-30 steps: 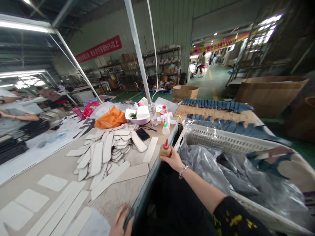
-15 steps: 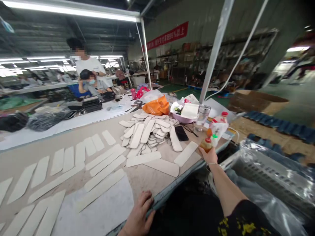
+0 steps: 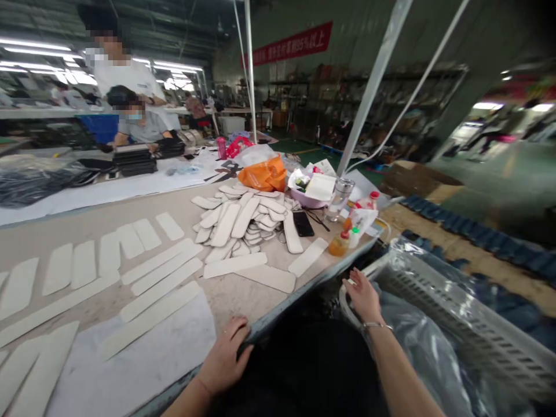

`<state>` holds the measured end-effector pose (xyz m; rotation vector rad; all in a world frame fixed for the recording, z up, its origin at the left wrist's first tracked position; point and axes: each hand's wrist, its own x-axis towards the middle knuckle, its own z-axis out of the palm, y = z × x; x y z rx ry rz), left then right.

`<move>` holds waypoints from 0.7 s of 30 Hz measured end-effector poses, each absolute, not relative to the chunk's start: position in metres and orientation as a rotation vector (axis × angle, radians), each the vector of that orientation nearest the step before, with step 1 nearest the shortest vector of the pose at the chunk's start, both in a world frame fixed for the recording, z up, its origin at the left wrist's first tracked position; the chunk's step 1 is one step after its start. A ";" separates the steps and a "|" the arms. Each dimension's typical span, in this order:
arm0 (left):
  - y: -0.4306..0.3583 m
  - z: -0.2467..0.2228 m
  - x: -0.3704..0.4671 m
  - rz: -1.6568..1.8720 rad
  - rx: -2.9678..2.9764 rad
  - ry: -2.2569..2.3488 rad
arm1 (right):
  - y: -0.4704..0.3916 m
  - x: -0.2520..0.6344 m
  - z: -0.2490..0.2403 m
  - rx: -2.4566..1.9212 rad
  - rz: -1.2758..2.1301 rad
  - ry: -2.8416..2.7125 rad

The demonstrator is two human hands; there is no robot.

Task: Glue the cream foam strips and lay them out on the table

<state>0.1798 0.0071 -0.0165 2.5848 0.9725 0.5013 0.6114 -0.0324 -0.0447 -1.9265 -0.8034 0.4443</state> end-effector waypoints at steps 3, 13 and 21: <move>0.008 -0.019 0.181 0.487 2.613 0.950 | -0.083 0.618 -0.022 -1.897 0.441 -0.799; 0.004 -0.017 0.180 0.488 2.632 0.895 | -0.067 0.504 0.004 -1.918 0.607 -1.019; -0.004 0.002 0.175 0.527 2.497 0.896 | 0.017 0.430 0.004 -2.184 0.546 -1.216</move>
